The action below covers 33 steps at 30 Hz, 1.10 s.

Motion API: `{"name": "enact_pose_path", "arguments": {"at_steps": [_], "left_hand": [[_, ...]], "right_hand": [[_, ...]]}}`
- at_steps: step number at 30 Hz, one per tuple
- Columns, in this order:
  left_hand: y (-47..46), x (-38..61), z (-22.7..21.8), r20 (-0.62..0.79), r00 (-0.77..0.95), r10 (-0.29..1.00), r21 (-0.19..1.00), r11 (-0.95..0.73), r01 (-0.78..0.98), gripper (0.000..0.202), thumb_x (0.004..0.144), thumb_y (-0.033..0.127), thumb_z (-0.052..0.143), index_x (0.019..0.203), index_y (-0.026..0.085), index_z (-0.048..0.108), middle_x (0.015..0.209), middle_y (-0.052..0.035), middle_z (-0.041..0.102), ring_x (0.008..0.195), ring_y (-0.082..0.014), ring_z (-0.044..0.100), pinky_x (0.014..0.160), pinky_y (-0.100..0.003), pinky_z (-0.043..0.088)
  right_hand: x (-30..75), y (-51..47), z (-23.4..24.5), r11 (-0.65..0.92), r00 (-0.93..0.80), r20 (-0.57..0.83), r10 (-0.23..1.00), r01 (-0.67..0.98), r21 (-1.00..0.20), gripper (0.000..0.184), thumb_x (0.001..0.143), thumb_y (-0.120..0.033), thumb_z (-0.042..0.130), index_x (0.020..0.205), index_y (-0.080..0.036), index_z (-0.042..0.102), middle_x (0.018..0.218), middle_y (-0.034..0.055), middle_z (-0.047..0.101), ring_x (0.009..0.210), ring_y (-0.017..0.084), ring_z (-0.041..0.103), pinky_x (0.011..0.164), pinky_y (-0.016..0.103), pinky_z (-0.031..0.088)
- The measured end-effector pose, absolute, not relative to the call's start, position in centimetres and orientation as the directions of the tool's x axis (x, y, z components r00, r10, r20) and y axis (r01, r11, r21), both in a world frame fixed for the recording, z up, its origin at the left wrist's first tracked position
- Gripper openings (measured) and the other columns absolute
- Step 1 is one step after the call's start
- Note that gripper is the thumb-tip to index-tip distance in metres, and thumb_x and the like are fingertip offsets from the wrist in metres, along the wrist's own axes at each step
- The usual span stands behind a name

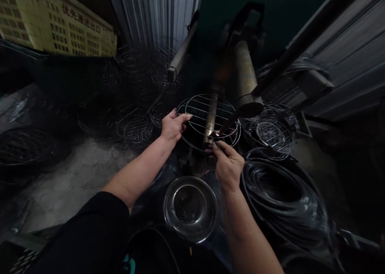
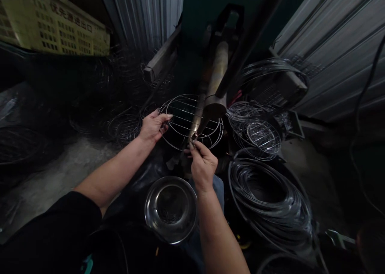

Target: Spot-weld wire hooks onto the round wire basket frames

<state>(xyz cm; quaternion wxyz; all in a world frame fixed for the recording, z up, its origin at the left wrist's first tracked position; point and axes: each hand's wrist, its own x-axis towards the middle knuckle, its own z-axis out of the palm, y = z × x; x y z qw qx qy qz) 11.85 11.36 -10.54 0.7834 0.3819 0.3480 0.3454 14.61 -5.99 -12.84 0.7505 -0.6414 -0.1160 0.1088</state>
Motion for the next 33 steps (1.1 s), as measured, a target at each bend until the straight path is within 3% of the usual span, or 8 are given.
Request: {"name": "enact_pose_path", "arguments": {"at_steps": [4, 7, 11, 17, 22, 28, 33], "left_hand": [[10.8, 11.6, -10.6, -0.269, 0.517, 0.812, 0.832, 0.466, -0.299, 0.053, 0.047, 0.012, 0.081, 0.096, 0.018, 0.061, 0.074, 0.0049, 0.055, 0.06, -0.0055, 0.054, 0.048, -0.016, 0.035], [10.3, 11.7, -10.7, -0.261, 0.503, 0.824, 0.826, 0.46, -0.325, 0.058, 0.045, 0.012, 0.081, 0.098, 0.02, 0.06, 0.081, 0.005, 0.054, 0.062, -0.005, 0.056, 0.047, -0.016, 0.035], [10.3, 11.9, -11.0, -0.281, 0.514, 0.811, 0.802, 0.492, -0.338, 0.047, 0.046, 0.012, 0.081, 0.087, 0.017, 0.058, 0.079, 0.0049, 0.053, 0.06, -0.0038, 0.053, 0.046, -0.016, 0.033], [10.8, 12.1, -11.7, -0.301, 0.536, 0.789, 0.777, 0.529, -0.341, 0.043, 0.047, 0.011, 0.079, 0.083, 0.017, 0.056, 0.073, 0.005, 0.056, 0.058, -0.0042, 0.052, 0.046, -0.016, 0.032], [11.0, 12.4, -11.4, -0.285, 0.535, 0.795, 0.792, 0.51, -0.335, 0.045, 0.047, 0.013, 0.08, 0.084, 0.018, 0.055, 0.069, 0.0059, 0.055, 0.057, -0.0046, 0.051, 0.046, -0.015, 0.033], [11.1, 12.7, -11.3, -0.27, 0.538, 0.799, 0.809, 0.491, -0.322, 0.039, 0.049, 0.015, 0.079, 0.081, 0.017, 0.055, 0.069, 0.0057, 0.054, 0.054, -0.0038, 0.05, 0.045, -0.016, 0.032], [10.8, 12.4, -11.0, -0.287, 0.532, 0.796, 0.797, 0.507, -0.329, 0.046, 0.046, 0.011, 0.08, 0.085, 0.017, 0.057, 0.073, 0.0066, 0.054, 0.057, -0.0036, 0.053, 0.046, -0.016, 0.035]], "right_hand": [[15.3, -6.4, -12.8, 0.015, 0.921, -0.05, 0.386, -0.061, -0.998, 0.026, 0.061, -0.032, 0.079, 0.078, -0.014, 0.073, 0.06, 0.0012, 0.068, 0.049, 0.015, 0.064, 0.041, 0.021, 0.046], [15.6, -6.1, -12.4, -0.02, 0.929, -0.074, 0.362, -0.072, -0.997, 0.024, 0.062, -0.033, 0.077, 0.076, -0.013, 0.071, 0.056, -0.0001, 0.065, 0.045, 0.015, 0.064, 0.036, 0.019, 0.044], [15.5, -5.6, -12.4, 0.086, 0.957, -0.068, 0.282, -0.096, -0.992, 0.024, 0.063, -0.032, 0.076, 0.076, -0.014, 0.068, 0.058, -0.0003, 0.066, 0.044, 0.016, 0.065, 0.036, 0.02, 0.046], [14.8, -5.6, -13.9, 0.208, 0.966, -0.022, 0.259, -0.078, -0.975, 0.026, 0.067, -0.033, 0.077, 0.081, -0.014, 0.066, 0.064, 0.0, 0.068, 0.05, 0.017, 0.068, 0.042, 0.021, 0.05], [14.8, -5.2, -13.9, 0.226, 0.967, -0.016, 0.253, -0.075, -0.971, 0.026, 0.067, -0.033, 0.076, 0.082, -0.015, 0.064, 0.065, 0.0002, 0.069, 0.052, 0.017, 0.069, 0.043, 0.021, 0.052], [15.3, -4.3, -13.2, 0.322, 0.972, -0.083, 0.218, -0.152, -0.934, 0.029, 0.059, -0.031, 0.078, 0.077, -0.016, 0.061, 0.064, -0.0014, 0.067, 0.052, 0.017, 0.069, 0.039, 0.018, 0.048], [14.6, -4.9, -14.6, 0.274, 0.971, -0.068, 0.23, -0.131, -0.953, 0.027, 0.064, -0.031, 0.077, 0.081, -0.015, 0.063, 0.068, 0.0009, 0.069, 0.055, 0.017, 0.07, 0.041, 0.019, 0.049]]}}
